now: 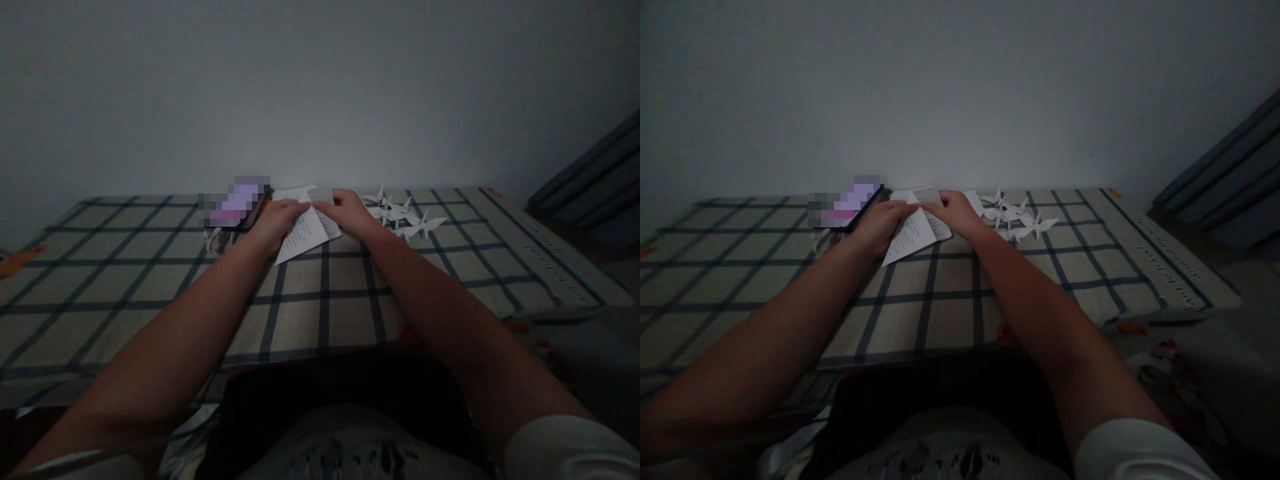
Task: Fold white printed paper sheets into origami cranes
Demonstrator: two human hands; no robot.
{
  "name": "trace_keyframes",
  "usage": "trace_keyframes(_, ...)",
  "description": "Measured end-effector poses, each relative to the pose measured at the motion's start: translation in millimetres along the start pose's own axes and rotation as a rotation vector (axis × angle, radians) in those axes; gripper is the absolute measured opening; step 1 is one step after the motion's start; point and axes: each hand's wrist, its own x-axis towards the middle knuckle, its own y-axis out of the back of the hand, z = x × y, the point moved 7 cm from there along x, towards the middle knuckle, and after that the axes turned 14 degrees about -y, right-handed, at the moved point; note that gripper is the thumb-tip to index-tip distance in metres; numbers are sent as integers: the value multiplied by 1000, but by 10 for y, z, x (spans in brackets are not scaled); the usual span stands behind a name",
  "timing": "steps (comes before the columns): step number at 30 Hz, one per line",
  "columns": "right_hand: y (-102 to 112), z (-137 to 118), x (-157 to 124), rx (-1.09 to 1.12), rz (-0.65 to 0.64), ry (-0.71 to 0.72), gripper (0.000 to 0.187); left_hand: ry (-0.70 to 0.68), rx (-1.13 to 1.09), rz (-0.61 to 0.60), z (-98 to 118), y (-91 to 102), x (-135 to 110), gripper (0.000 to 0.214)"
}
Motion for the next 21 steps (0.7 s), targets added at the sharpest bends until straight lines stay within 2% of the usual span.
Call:
trace_keyframes(4, -55, 124, 18, 152, -131, -136, 32, -23, 43, 20, 11, 30, 8, 21)
trace_keyframes(11, -121, 166, 1, 308, -241, -195, 24, 5, 83, -11, -25, 41, 9, 22)
trace_keyframes(13, -108, 143, 7, 261, -207, -166, 25, 11, 59, -20, -9, 19, -1, 21)
trace_keyframes(17, -33, 71, 17, 139, -61, -74, 31, 0, 1, 2, 31, -1, -6, 18)
trace_keyframes(21, -74, 83, 7, 209, -143, -109, 31, -8, 6, 37, 18, 39, 20, 18)
